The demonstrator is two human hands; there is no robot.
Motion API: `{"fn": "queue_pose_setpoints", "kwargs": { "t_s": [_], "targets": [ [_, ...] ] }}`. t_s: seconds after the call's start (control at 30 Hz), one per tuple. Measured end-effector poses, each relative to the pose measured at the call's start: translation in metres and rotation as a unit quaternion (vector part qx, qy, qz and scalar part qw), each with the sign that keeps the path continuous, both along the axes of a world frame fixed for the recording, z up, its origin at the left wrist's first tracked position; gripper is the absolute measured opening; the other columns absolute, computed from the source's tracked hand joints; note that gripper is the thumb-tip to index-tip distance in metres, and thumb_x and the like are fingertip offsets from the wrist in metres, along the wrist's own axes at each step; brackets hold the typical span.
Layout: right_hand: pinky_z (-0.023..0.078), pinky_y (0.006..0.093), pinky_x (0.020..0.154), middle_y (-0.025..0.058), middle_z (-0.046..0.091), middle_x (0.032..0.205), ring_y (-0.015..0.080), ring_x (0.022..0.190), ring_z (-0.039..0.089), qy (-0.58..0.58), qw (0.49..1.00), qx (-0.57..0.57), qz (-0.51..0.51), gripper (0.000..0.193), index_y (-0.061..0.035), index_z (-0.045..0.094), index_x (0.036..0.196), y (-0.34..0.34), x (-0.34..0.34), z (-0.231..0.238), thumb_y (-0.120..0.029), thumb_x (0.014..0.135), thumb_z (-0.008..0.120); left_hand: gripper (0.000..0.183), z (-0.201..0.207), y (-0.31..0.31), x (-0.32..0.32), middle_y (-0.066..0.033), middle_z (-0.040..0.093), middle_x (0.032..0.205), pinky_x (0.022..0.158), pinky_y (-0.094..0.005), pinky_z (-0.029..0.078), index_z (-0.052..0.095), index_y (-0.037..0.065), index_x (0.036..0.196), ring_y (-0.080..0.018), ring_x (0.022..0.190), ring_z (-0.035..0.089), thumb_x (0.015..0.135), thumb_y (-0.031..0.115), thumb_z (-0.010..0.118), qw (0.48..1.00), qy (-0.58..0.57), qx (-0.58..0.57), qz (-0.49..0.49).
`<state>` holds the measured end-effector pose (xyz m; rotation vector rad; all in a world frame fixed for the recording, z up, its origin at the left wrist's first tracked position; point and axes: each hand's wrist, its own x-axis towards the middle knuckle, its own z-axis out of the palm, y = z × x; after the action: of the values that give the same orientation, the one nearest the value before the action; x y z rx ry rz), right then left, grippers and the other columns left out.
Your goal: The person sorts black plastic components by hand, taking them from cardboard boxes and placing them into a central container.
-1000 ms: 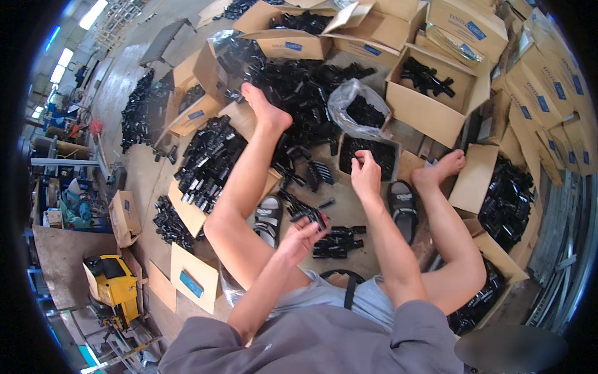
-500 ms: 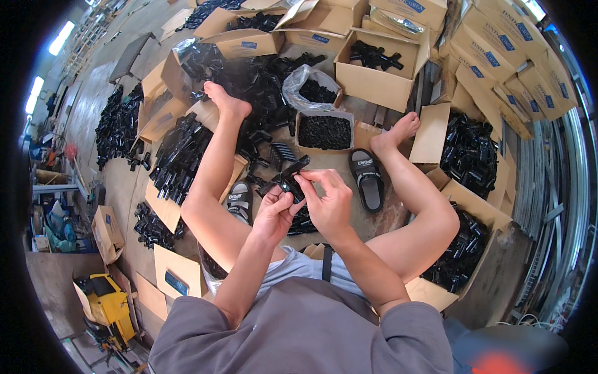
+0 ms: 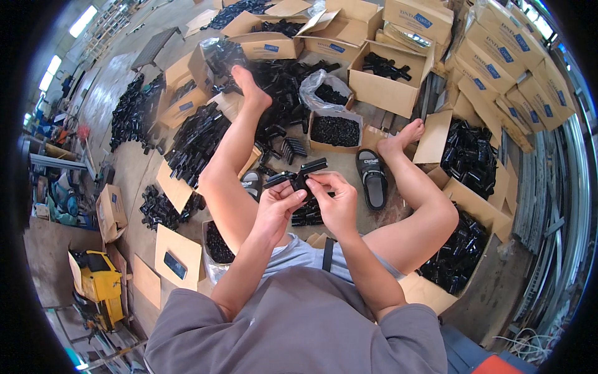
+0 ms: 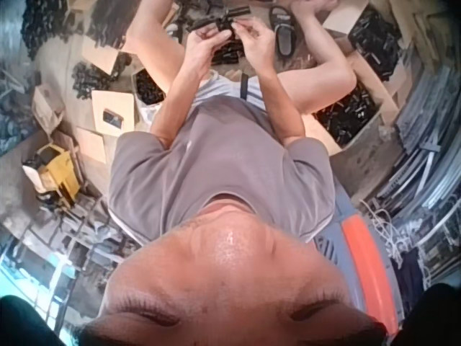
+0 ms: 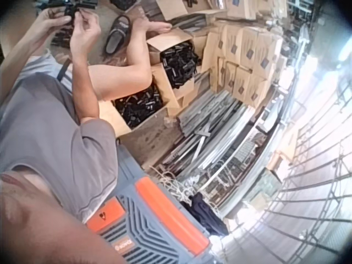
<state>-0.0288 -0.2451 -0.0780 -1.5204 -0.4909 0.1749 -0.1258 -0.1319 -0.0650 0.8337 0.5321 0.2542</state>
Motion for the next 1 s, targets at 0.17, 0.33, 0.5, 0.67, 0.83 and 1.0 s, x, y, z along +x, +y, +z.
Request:
{"fn": "queue_pose_setpoints", "kwargs": {
  "t_s": [0.17,0.33,0.5,0.67,0.83,1.0],
  "targets": [
    [0.055,0.0244,0.079,0.0076,0.075,0.095,0.0105,0.085,0.069,0.151,0.986,0.059,0.041,0.012,0.0049,0.074,0.103,-0.009,-0.007,-0.014,0.001,0.092,0.070,0.029,-0.014,-0.001,0.001,-0.0086,0.075,0.108,0.086,-0.0258,0.058,0.069,0.000,0.117,-0.0128,0.095,0.071,0.088,-0.003,0.074,0.999,0.025,0.041,-0.002],
    [0.055,0.0236,0.079,0.0084,0.074,0.099,0.0097,0.088,0.069,0.186,0.982,0.035,-0.007,0.013,0.0060,0.071,0.104,-0.010,0.000,-0.033,0.000,0.093,0.070,0.030,-0.020,0.002,0.017,-0.0108,0.074,0.109,0.088,-0.0272,0.057,0.070,-0.003,0.114,-0.0138,0.097,0.070,0.085,-0.006,0.075,0.996,0.045,0.076,-0.033],
    [0.053,0.0228,0.079,0.0072,0.074,0.099,0.0089,0.088,0.068,0.199,0.979,0.025,-0.046,0.014,0.0056,0.069,0.107,-0.006,0.007,-0.054,-0.002,0.095,0.069,0.030,-0.036,0.003,0.037,-0.0104,0.074,0.109,0.089,-0.0265,0.056,0.071,-0.004,0.113,-0.0123,0.097,0.069,0.084,-0.005,0.076,0.994,0.051,0.082,-0.041],
    [0.052,0.0231,0.082,0.0070,0.073,0.102,0.0086,0.092,0.067,0.229,0.972,0.036,-0.039,0.015,0.0037,0.069,0.109,-0.006,0.024,-0.067,-0.004,0.096,0.068,0.029,-0.047,0.007,0.051,-0.0101,0.074,0.108,0.089,-0.0269,0.055,0.071,-0.004,0.112,-0.0122,0.098,0.068,0.084,-0.005,0.076,0.994,0.070,0.070,-0.045],
    [0.052,0.0279,0.088,0.0044,0.071,0.105,0.0122,0.096,0.066,0.370,0.922,0.093,0.068,0.016,-0.0005,0.071,0.111,-0.005,0.045,-0.066,-0.006,0.096,0.067,0.029,-0.044,0.016,0.060,-0.0097,0.074,0.108,0.089,-0.0274,0.055,0.071,-0.003,0.112,-0.0122,0.098,0.068,0.084,-0.006,0.076,0.992,0.082,0.077,-0.057],
    [0.051,0.0279,0.091,0.0051,0.072,0.109,0.0118,0.098,0.066,0.331,0.938,0.058,0.083,0.022,0.0031,0.070,0.115,-0.006,0.054,-0.069,-0.007,0.095,0.069,0.027,-0.051,0.023,0.068,-0.0088,0.075,0.107,0.086,-0.0282,0.056,0.071,-0.004,0.110,-0.0122,0.097,0.069,0.084,-0.008,0.074,0.990,0.094,0.078,-0.063]
  ]
}}
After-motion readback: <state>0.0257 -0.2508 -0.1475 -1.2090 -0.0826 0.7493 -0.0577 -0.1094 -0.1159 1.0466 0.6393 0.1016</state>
